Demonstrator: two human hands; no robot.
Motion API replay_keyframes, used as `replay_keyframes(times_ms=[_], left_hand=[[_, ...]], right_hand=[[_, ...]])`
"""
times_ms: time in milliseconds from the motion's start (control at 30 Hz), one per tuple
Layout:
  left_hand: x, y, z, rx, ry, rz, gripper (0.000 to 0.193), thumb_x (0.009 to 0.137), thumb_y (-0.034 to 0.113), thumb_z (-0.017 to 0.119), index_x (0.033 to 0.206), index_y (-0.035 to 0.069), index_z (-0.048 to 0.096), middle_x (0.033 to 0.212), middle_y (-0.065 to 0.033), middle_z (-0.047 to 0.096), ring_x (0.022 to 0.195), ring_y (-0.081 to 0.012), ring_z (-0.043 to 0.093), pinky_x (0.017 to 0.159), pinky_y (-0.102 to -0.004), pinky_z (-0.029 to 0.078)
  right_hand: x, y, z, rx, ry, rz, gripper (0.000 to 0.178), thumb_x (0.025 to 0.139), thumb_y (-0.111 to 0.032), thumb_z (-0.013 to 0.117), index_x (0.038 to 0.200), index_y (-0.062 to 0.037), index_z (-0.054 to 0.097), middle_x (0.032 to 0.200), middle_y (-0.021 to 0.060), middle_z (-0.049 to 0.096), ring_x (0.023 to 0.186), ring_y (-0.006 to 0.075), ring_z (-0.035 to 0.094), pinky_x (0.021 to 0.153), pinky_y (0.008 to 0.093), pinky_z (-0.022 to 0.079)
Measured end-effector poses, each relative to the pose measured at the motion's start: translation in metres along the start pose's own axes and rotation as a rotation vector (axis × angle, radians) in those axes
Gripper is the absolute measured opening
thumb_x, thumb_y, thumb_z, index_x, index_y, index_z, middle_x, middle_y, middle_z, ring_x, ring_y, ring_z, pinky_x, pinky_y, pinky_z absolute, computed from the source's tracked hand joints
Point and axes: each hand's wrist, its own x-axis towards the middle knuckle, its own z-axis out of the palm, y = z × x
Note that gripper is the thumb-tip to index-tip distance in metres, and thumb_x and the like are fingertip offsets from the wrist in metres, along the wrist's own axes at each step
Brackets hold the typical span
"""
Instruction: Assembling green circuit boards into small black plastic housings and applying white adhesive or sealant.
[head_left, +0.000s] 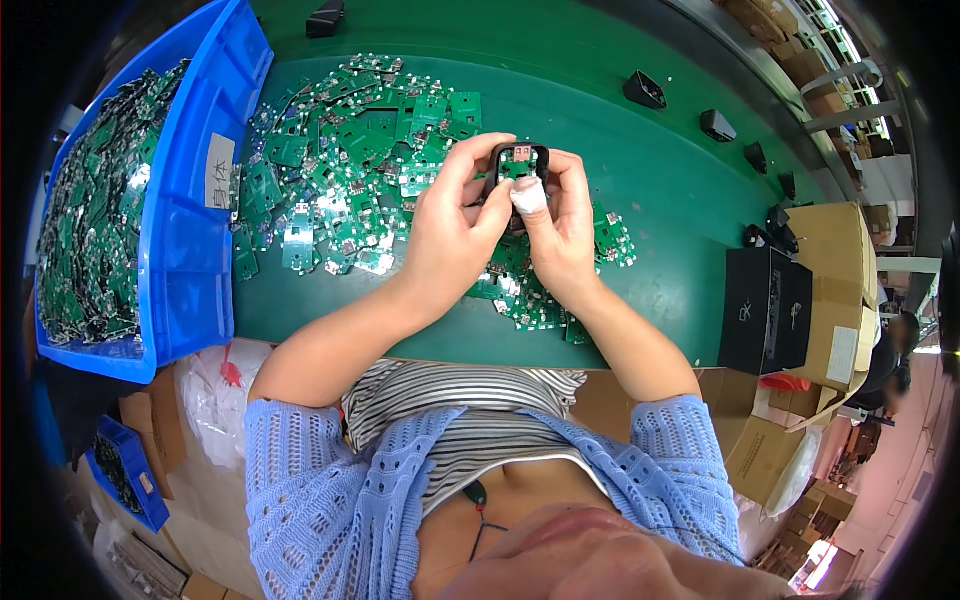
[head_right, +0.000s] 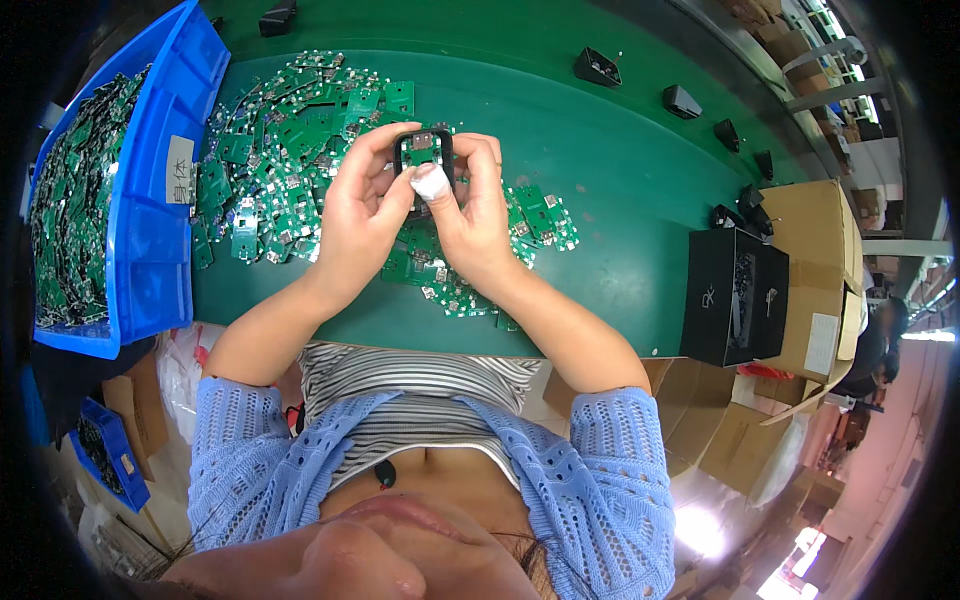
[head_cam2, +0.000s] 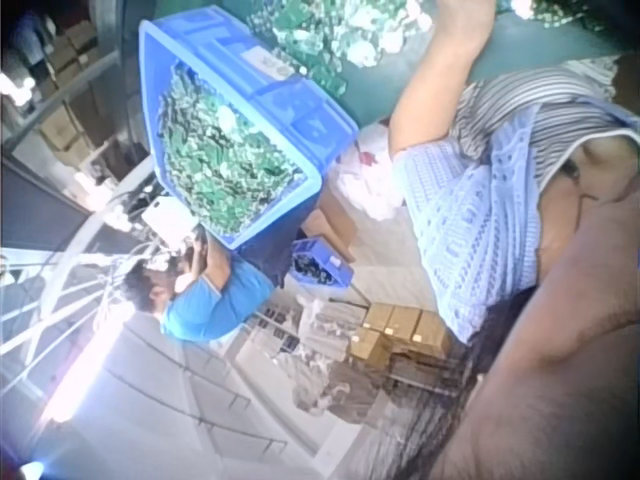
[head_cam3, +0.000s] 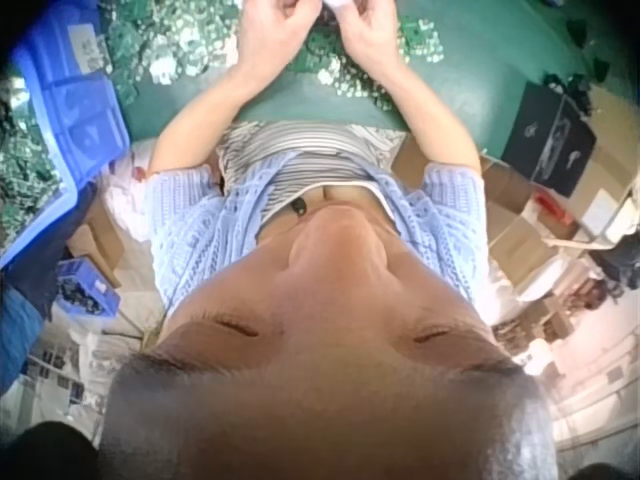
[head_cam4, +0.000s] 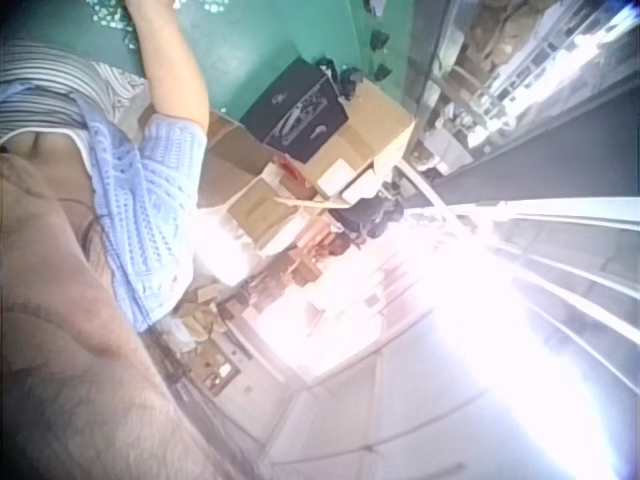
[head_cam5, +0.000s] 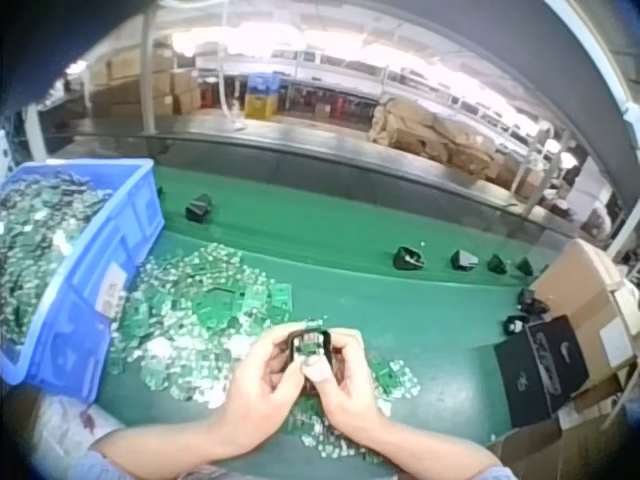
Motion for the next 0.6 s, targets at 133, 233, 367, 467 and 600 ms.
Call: replay_keyframes(times_ms=[133, 233, 367, 467, 600], left_hand=[[0.0012, -0.0047, 0.0017, -0.043, -0.014, -0.021, 0.034, 0.083, -0.003, 0.049, 0.115, 0.002, 0.044, 0.104, -0.0105, 0.053, 0.091, -0.0168, 0.059, 0.072, -0.0256, 0.052], [0.0016, -0.0062, 0.0017, -0.051, -0.017, -0.040, 0.034, 0.083, -0.004, 0.049, 0.116, 0.002, 0.043, 0.105, -0.0100, 0.053, 0.093, -0.0165, 0.058, 0.074, -0.0251, 0.050], [-0.0004, -0.0107, -0.0027, 0.000, -0.034, -0.038, 0.033, 0.084, -0.003, 0.048, 0.116, 0.002, 0.043, 0.107, -0.0094, 0.052, 0.096, -0.0163, 0.056, 0.078, -0.0266, 0.048], [-0.0027, -0.0068, 0.0000, 0.023, -0.027, -0.029, 0.033, 0.084, -0.002, 0.049, 0.116, 0.002, 0.043, 0.107, -0.0094, 0.052, 0.095, -0.0159, 0.056, 0.077, -0.0262, 0.048], [0.0043, -0.0096, 0.0010, 0.007, -0.031, -0.021, 0.030, 0.084, 0.000, 0.050, 0.114, 0.001, 0.044, 0.100, -0.0101, 0.055, 0.088, -0.0138, 0.058, 0.073, -0.0247, 0.049]], right_hand=[[0.0015, 0.0035, 0.0010, 0.067, 0.029, -0.017, 0.027, 0.087, -0.019, 0.054, 0.103, -0.0011, 0.043, 0.103, 0.0073, 0.037, 0.092, 0.0146, 0.046, 0.079, 0.0267, 0.042], [0.0032, 0.0059, 0.0026, 0.102, 0.029, -0.038, 0.022, 0.088, -0.015, 0.052, 0.102, -0.0010, 0.042, 0.103, 0.0070, 0.037, 0.092, 0.0138, 0.045, 0.083, 0.0269, 0.039], [0.0005, 0.0056, 0.0060, 0.113, 0.010, -0.027, 0.020, 0.089, -0.015, 0.050, 0.100, -0.0015, 0.041, 0.101, 0.0070, 0.036, 0.091, 0.0135, 0.044, 0.083, 0.0262, 0.038], [0.0006, 0.0078, 0.0034, 0.090, 0.009, -0.055, 0.019, 0.089, -0.015, 0.050, 0.100, -0.0013, 0.041, 0.100, 0.0070, 0.036, 0.091, 0.0135, 0.045, 0.083, 0.0263, 0.039], [0.0025, 0.0082, 0.0026, 0.120, 0.050, 0.029, 0.024, 0.087, -0.021, 0.054, 0.099, -0.0035, 0.042, 0.092, 0.0043, 0.044, 0.081, 0.0101, 0.047, 0.071, 0.0227, 0.042]])
